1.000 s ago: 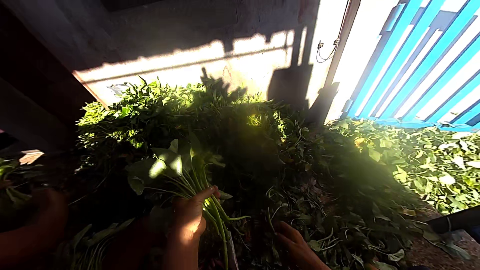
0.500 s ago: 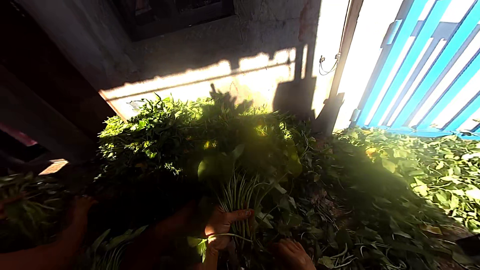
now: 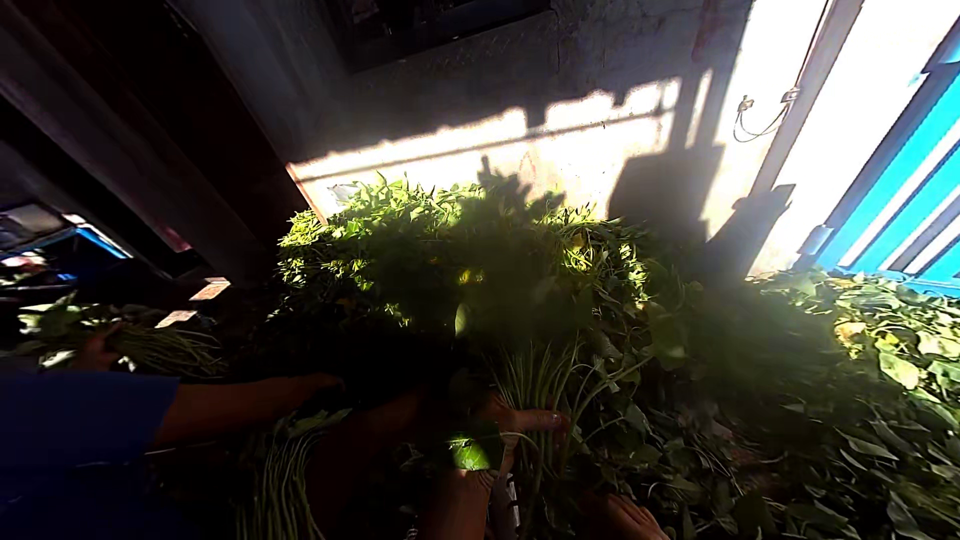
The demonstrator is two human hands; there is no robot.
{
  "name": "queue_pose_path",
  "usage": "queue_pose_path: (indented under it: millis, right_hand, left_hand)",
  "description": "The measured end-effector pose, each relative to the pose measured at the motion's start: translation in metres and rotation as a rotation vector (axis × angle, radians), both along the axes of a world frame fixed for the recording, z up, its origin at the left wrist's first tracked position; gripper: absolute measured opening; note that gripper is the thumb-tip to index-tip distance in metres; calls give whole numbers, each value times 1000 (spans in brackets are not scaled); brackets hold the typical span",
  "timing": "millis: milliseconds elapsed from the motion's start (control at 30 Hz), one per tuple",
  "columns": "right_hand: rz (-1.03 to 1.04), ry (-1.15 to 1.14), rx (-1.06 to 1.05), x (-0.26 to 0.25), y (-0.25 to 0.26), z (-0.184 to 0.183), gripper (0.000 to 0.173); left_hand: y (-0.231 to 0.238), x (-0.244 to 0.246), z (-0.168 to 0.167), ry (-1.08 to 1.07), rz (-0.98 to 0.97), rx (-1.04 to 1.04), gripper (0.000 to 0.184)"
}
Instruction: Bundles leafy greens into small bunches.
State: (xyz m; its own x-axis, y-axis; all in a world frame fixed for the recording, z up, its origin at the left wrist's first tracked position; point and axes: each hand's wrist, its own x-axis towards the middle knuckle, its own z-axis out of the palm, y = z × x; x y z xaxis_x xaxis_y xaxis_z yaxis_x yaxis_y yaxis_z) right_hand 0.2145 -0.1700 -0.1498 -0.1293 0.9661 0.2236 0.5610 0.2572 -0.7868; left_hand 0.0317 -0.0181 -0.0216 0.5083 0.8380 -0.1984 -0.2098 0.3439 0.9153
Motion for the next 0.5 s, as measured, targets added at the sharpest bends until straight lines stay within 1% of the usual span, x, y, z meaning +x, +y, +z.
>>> queue_pose_path:
  millis: [200,267,333,467,500]
  right_hand:
    - [9,19,-23,-1,-4,3,31]
    - [18,36,-23,-1,-6,8,30]
    - [36,41,-17,-1,-7,15,29]
    - [47,32,11,1,-7,21,28]
    - [43,41,18,2,-8,23,28]
  left_hand:
    - [0,2,-14,-67,33,65,19]
    - [-3,4,-10,-56,65,48,18]
    - [-5,3,-4,-24,62,8,21]
    - [-5,-2,-2,-4,5,-44,27]
    - [-7,-1,2,-2,-3,-51,26]
